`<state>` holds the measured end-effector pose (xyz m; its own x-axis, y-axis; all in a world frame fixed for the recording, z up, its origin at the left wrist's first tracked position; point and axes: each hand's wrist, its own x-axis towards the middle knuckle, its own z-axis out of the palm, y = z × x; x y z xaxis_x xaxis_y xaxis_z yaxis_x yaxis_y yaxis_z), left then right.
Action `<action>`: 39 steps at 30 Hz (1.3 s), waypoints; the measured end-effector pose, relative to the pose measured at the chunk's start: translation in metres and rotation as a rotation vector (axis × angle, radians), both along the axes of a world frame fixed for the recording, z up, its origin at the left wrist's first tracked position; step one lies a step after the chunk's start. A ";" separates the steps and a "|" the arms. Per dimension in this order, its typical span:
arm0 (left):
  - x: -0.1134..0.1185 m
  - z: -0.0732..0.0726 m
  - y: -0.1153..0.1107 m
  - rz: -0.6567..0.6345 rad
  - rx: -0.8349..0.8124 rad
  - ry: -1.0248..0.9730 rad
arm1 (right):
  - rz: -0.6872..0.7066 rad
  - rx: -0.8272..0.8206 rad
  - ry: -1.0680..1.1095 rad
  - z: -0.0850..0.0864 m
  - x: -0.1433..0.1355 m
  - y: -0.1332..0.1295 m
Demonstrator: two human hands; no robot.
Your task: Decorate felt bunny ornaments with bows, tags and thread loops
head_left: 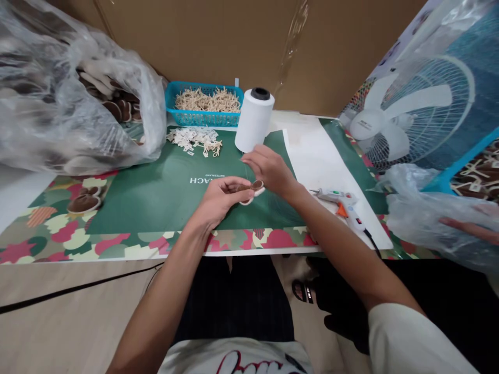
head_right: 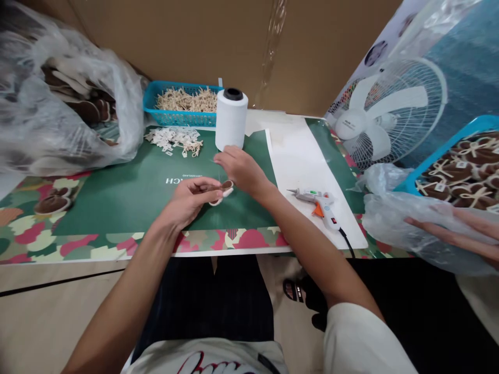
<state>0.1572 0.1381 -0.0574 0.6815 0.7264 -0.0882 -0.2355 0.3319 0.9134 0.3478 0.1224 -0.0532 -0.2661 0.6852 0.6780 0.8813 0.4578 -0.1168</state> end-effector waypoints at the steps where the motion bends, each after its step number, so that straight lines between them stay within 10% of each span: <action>1: 0.000 0.000 0.000 0.048 -0.001 -0.015 | -0.041 -0.017 0.075 -0.008 0.000 -0.007; 6: 0.002 0.002 -0.003 0.232 0.064 0.001 | -0.177 -0.196 0.443 -0.026 -0.025 -0.069; 13: 0.005 0.004 -0.005 0.259 0.120 0.043 | -0.073 -0.405 0.492 0.002 -0.048 -0.113; 26: 0.005 -0.003 -0.004 0.065 0.150 0.127 | 0.033 -0.291 -0.488 0.048 -0.001 -0.049; 39: 0.004 0.001 -0.005 0.072 0.032 0.086 | 0.226 -0.373 -0.168 0.034 0.019 -0.019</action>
